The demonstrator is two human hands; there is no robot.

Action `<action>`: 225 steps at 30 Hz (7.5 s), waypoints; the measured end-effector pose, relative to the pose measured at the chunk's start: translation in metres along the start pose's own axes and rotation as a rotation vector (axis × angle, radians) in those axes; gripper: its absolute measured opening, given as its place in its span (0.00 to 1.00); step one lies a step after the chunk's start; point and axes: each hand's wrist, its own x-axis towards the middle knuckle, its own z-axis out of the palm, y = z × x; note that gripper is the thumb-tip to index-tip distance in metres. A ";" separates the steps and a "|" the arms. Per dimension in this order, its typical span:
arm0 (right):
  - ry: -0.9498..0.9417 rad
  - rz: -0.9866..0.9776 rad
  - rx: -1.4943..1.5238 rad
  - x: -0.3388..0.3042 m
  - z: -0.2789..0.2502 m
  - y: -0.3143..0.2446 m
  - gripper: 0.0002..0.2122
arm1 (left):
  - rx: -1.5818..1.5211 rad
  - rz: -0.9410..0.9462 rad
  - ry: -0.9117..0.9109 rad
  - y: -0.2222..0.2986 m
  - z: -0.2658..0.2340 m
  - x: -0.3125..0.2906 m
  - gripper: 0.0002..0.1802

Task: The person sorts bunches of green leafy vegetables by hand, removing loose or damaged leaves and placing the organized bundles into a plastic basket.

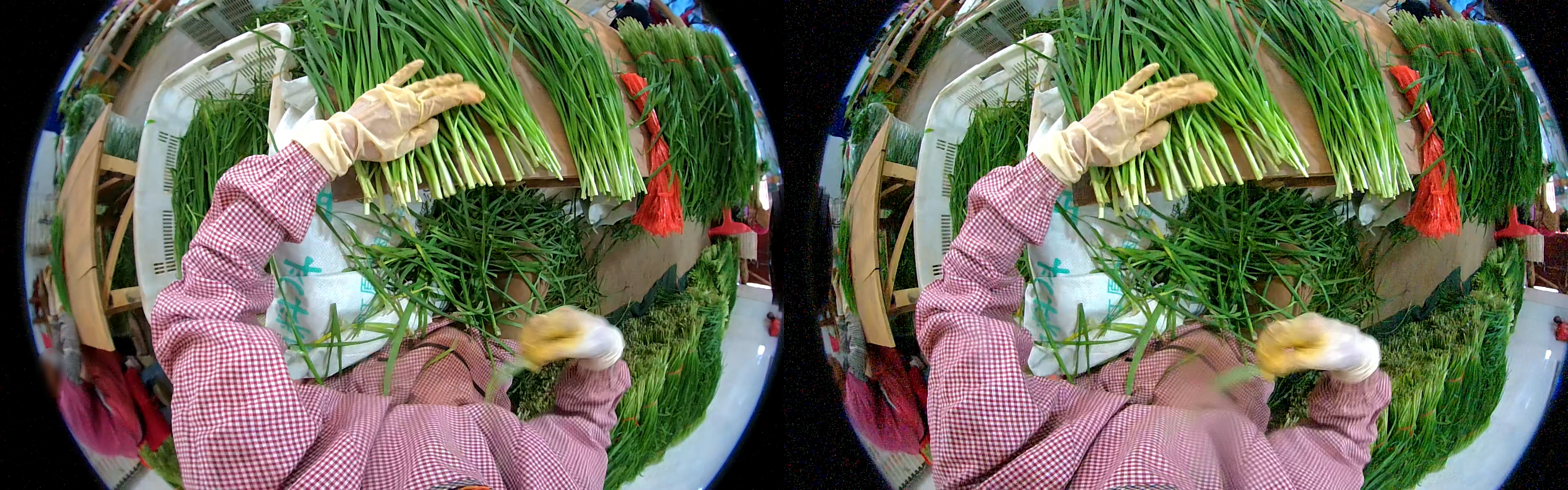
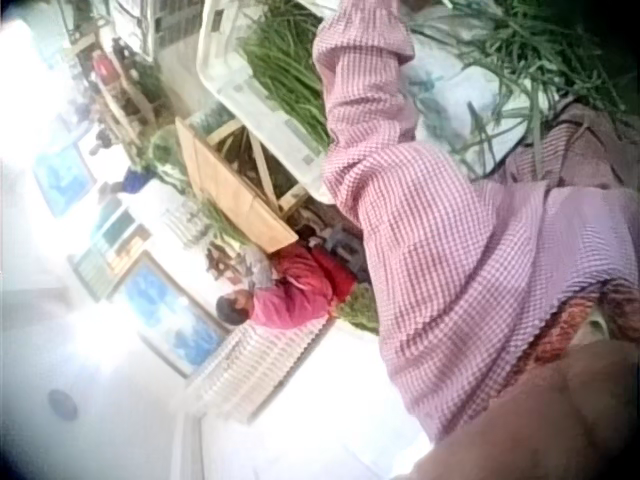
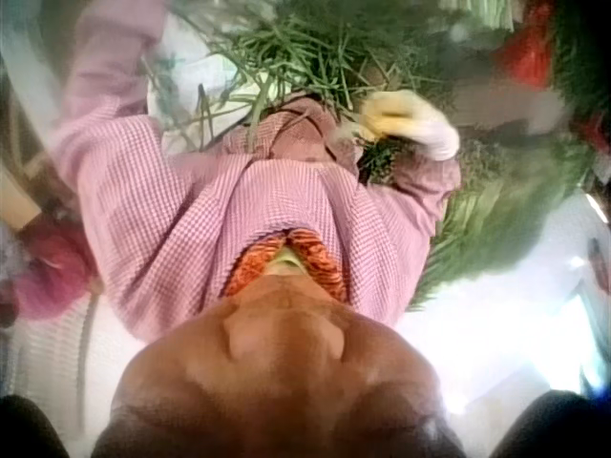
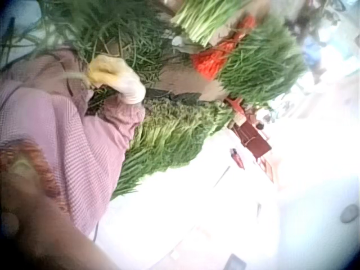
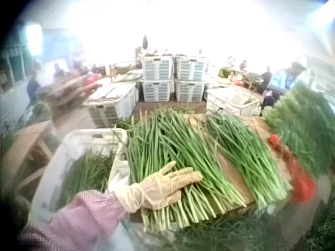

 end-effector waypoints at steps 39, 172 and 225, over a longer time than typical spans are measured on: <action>-0.162 -0.162 -0.865 0.083 0.058 0.044 0.08 | 0.157 -0.017 -0.047 -0.007 -0.005 -0.030 0.27; 1.007 0.087 -1.058 0.059 0.009 0.045 0.16 | -0.716 -0.397 0.842 0.024 -0.016 -0.112 0.26; 1.281 -0.355 -1.020 0.112 -0.028 -0.007 0.16 | -0.013 -0.338 0.070 0.040 -0.003 -0.032 0.19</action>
